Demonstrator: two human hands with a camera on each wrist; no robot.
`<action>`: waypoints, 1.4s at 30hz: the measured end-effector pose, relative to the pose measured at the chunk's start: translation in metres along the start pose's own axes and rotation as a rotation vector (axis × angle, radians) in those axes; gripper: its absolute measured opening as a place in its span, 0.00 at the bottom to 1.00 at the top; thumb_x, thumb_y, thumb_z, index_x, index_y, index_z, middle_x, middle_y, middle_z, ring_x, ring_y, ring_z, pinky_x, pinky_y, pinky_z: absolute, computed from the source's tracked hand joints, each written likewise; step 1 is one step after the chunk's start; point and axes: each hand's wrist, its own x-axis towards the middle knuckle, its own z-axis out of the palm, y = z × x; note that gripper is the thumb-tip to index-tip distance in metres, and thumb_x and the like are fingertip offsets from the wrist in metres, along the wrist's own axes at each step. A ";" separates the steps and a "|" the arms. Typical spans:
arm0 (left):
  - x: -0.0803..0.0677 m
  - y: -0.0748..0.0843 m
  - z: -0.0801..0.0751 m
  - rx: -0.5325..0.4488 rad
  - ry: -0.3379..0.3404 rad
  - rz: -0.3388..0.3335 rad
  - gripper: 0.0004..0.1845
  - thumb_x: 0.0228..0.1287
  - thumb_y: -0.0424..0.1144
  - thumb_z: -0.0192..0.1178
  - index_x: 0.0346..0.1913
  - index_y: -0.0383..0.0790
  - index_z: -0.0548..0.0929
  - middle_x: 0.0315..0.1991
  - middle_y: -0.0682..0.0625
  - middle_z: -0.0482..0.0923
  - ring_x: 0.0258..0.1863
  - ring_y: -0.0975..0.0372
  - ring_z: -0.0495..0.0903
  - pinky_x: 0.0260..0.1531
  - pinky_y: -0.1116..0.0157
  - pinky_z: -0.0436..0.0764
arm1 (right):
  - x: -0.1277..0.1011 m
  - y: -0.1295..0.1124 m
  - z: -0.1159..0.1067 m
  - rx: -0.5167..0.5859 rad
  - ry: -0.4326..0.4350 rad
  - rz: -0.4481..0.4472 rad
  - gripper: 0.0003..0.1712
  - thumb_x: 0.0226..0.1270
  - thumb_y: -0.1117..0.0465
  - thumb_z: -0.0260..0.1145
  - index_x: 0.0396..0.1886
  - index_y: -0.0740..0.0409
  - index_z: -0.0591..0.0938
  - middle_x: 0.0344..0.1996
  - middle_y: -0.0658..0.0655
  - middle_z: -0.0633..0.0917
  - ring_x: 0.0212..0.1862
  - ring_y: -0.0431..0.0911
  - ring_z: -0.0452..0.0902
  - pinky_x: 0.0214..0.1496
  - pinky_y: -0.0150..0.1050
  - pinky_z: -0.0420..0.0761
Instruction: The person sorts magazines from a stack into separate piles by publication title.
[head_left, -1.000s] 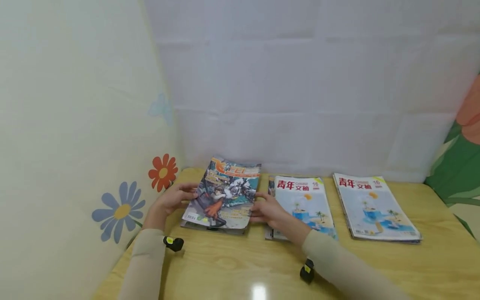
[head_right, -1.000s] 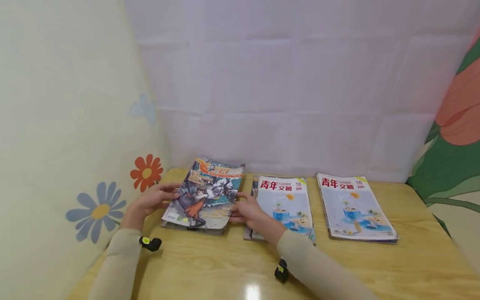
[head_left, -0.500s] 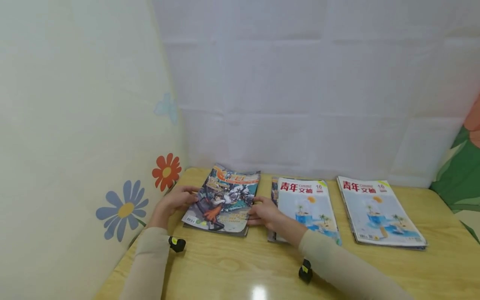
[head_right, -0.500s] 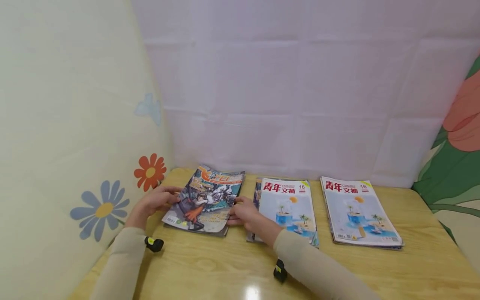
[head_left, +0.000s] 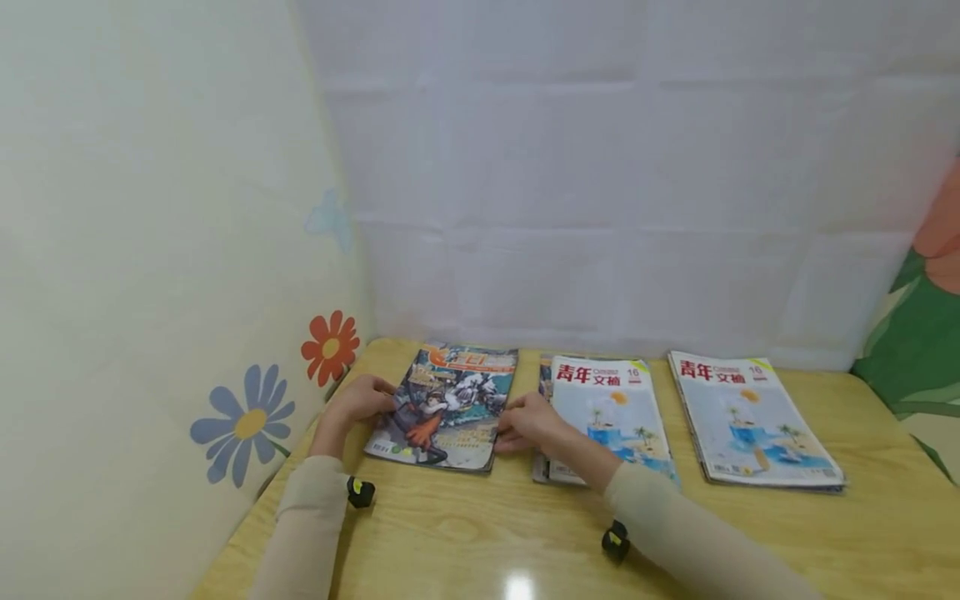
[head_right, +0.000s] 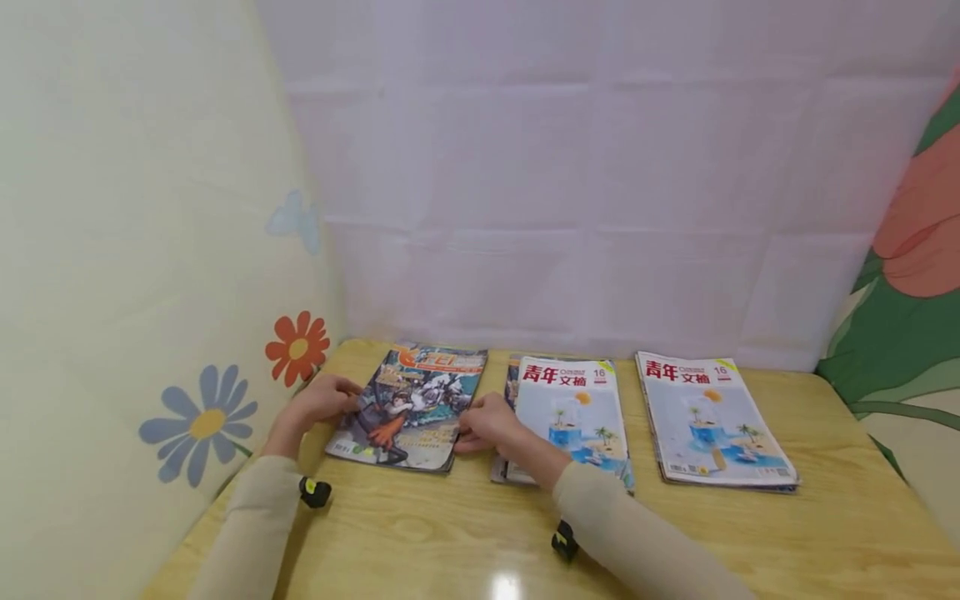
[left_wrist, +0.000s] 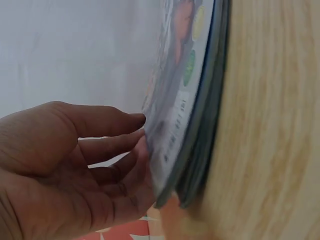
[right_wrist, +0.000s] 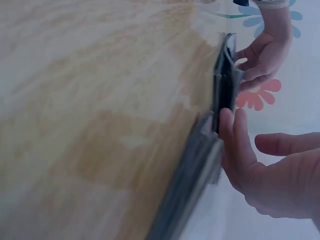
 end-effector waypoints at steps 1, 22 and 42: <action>0.001 0.000 -0.001 0.033 0.005 -0.006 0.21 0.64 0.31 0.61 0.57 0.19 0.79 0.46 0.35 0.82 0.37 0.53 0.81 0.35 0.58 0.83 | -0.003 -0.002 -0.001 -0.032 -0.005 -0.016 0.26 0.69 0.72 0.59 0.65 0.81 0.71 0.44 0.71 0.85 0.38 0.61 0.87 0.41 0.46 0.87; -0.003 0.071 0.033 0.134 0.008 0.251 0.27 0.73 0.36 0.57 0.72 0.32 0.69 0.49 0.35 0.81 0.36 0.50 0.82 0.29 0.58 0.78 | -0.060 -0.011 -0.069 -0.271 0.241 -0.184 0.18 0.70 0.68 0.61 0.56 0.72 0.81 0.44 0.67 0.85 0.39 0.58 0.85 0.40 0.47 0.87; -0.019 0.092 0.090 0.085 -0.061 0.429 0.15 0.76 0.35 0.58 0.61 0.37 0.82 0.46 0.47 0.83 0.46 0.53 0.83 0.42 0.53 0.83 | -0.084 0.002 -0.127 -0.490 0.409 -0.253 0.18 0.70 0.66 0.60 0.55 0.72 0.81 0.39 0.65 0.86 0.35 0.56 0.84 0.32 0.41 0.82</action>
